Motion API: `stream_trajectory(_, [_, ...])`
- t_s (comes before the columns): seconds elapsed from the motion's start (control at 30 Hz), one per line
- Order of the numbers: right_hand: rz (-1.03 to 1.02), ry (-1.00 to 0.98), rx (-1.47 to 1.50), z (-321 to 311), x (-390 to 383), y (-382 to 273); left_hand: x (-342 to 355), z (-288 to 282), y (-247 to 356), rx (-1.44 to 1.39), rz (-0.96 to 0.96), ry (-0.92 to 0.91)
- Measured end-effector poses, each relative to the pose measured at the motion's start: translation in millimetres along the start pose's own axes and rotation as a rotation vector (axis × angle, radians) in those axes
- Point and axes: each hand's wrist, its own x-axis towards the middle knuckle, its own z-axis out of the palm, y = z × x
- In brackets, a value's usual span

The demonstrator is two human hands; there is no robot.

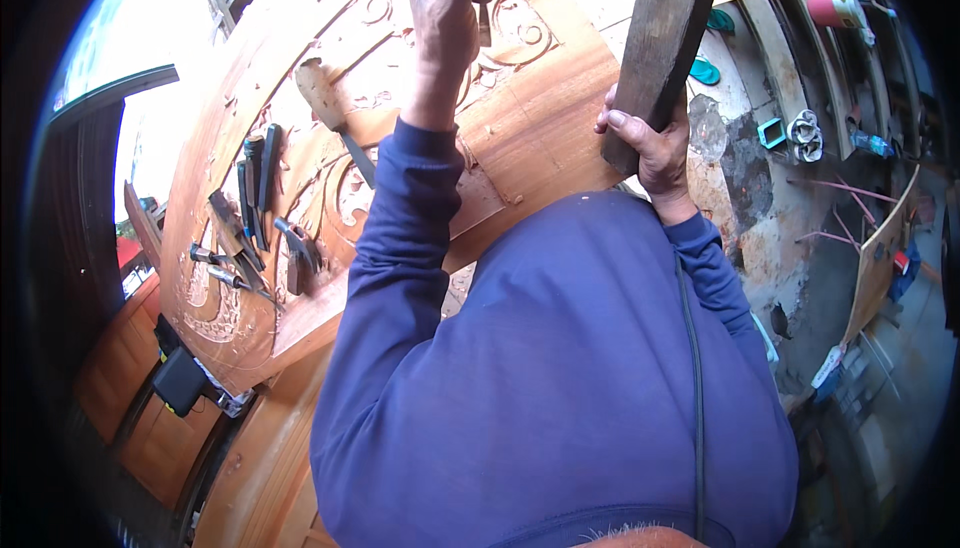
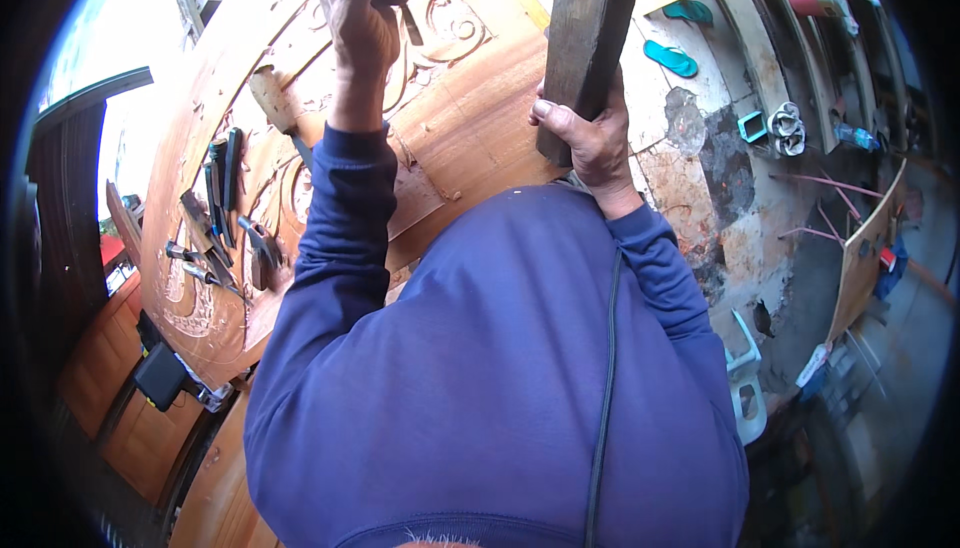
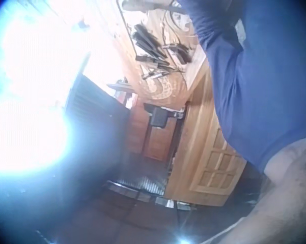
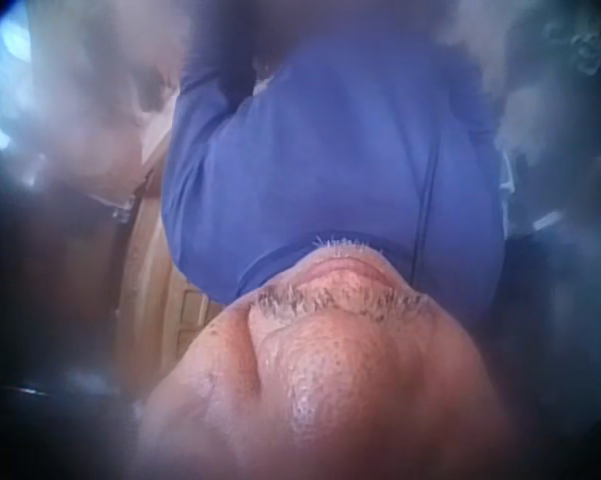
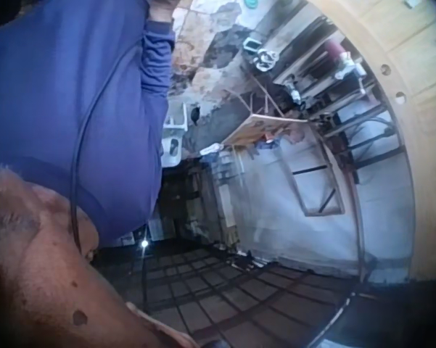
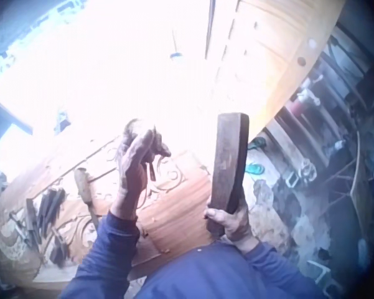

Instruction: The person carves decorative floral patterns into a large wooden board using a chisel and a wooden mallet.

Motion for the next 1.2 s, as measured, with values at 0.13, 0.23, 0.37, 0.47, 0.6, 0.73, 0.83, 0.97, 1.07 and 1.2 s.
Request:
stream_trajectory(0.13, [0.000, 0.002, -0.011, 1, 2, -2, 13, 12, -2, -0.185, -0.137, -0.025])
stream_trajectory(0.23, [0.003, 0.011, -0.019, 3, 2, -4, 23, 7, -15, -0.304, -0.212, -0.202])
stream_trajectory(0.37, [0.002, 0.012, -0.010, 4, 2, -5, 26, 7, -26, -0.343, -0.264, -0.189])
stream_trajectory(0.47, [0.006, 0.013, -0.018, 1, 3, -3, 25, 8, -28, -0.339, -0.274, -0.197])
stream_trajectory(0.6, [0.004, 0.035, 0.007, 4, 2, -4, 25, 8, -26, -0.323, -0.282, -0.197])
stream_trajectory(0.73, [0.014, 0.014, 0.006, 3, 2, -3, 23, 6, -24, -0.302, -0.283, -0.193])
stream_trajectory(0.83, [0.015, 0.010, 0.016, 4, 2, -3, 22, 5, -22, -0.289, -0.282, -0.191])
stream_trajectory(0.97, [0.019, 0.011, 0.010, -3, 2, 3, 23, 7, -27, -0.276, -0.293, -0.199])
stream_trajectory(1.07, [0.019, 0.012, 0.009, 1, 2, 0, 21, 5, -27, -0.233, -0.294, -0.195])
stream_trajectory(1.2, [0.024, 0.014, -0.004, 1, 1, -2, 12, -3, -25, -0.091, -0.286, -0.174])
